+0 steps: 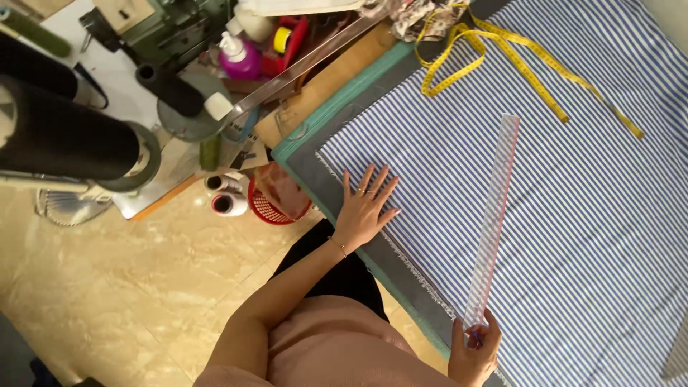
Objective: Measuring and marking a blue striped fabric with a ruler and a pen on a workbench.
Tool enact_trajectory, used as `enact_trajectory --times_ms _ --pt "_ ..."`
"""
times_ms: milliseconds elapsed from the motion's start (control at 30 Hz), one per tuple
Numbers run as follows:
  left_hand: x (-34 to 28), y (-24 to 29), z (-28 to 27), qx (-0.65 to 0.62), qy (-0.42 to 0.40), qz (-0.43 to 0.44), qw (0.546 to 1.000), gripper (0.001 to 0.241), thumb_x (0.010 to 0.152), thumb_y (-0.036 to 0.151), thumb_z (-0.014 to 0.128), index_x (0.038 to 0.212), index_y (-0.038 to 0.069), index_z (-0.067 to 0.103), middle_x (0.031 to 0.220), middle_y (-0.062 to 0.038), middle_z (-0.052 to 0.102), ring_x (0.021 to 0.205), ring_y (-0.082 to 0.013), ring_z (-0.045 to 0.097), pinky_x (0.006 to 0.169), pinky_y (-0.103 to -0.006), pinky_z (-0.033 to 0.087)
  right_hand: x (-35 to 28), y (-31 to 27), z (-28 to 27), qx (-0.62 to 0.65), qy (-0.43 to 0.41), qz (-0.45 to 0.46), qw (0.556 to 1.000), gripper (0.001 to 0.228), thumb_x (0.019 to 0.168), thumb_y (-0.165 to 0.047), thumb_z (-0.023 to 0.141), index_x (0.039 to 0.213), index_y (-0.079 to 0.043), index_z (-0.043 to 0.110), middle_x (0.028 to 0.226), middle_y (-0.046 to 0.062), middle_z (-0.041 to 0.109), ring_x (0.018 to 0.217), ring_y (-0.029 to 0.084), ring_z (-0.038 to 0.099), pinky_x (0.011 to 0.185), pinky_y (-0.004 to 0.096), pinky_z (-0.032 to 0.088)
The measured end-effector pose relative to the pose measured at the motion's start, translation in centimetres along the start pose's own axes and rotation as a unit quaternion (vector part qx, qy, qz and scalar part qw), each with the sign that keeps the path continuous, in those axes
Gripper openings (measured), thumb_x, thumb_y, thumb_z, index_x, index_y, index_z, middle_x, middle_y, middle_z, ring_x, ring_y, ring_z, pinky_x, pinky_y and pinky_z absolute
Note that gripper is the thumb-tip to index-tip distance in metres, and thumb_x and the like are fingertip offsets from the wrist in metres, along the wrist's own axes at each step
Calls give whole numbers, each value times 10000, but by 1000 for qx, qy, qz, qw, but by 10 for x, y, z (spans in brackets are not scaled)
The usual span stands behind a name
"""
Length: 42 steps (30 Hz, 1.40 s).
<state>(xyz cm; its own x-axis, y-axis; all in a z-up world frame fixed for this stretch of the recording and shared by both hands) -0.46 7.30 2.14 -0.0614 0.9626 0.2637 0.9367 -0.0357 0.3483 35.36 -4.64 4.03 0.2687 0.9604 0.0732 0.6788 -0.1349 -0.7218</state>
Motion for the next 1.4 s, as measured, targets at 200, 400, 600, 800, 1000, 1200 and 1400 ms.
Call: enact_trajectory --times_ms 200,400,600,800,1000,1200,1400 --pt "3 1 -2 6 6 0 1000 728 1006 604 509 1604 219 349 1698 -55 207 1573 -323 153 1192 -782 86 10 -6 6 -4 -16 -12 1000 633 824 -105 842 1406 -73 595 850 37 596 701 117 539 602 266 446" --pt "4 12 1 19 -14 36 999 726 1010 578 538 1599 193 363 1707 -71 193 1579 -332 128 1189 -782 81 1 -6 3 -14 2 13 1000 610 838 -128 832 1399 -82 597 848 39 594 702 114 532 610 272 455" --pt "26 46 14 -32 -70 148 986 733 991 575 552 1597 211 359 1720 -57 165 1596 -308 87 1205 -768 44 -21 -30 10 -44 53 71 995 629 836 -144 824 1418 -95 592 835 51 589 708 153 524 644 313 463" --pt "58 41 48 -77 -59 245 965 757 997 598 569 1613 207 361 1718 -81 146 1584 -311 71 1210 -767 -4 -53 -58 42 -29 103 116 987 635 841 -135 800 1435 -104 576 837 35 598 729 155 533 655 316 463" --pt "89 26 37 -51 -118 278 952 719 1001 612 560 1598 244 400 1712 -68 226 1593 -334 127 1203 -755 -10 -93 -73 82 -20 150 177 972 617 867 -140 785 1447 -108 574 828 26 578 766 148 541 694 305 499" --pt "101 38 41 -51 -155 306 938 733 1015 596 560 1613 203 404 1717 -128 206 1584 -393 129 1180 -759 -33 -133 -86 105 -53 171 232 956 621 862 -171 790 1439 -117 569 838 26 607 789 170 588 731 330 512" --pt "95 78 69 -54 -179 372 909 718 1048 604 535 1633 233 347 1728 -117 143 1594 -354 61 1185 -756 -60 -140 -90 114 -75 155 218 961 638 862 -189 786 1450 -109 549 856 37 619 815 206 610 813 371 483"
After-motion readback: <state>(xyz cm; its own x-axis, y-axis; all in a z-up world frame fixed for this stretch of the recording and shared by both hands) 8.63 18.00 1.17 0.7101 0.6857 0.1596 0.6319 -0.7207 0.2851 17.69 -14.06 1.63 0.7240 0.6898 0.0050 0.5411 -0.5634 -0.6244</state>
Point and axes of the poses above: each hand's wrist, its own x-axis towards the middle knuckle, its own z-axis out of the palm, y = z × x, the point moved 8 cm from there along x, towards the middle knuckle
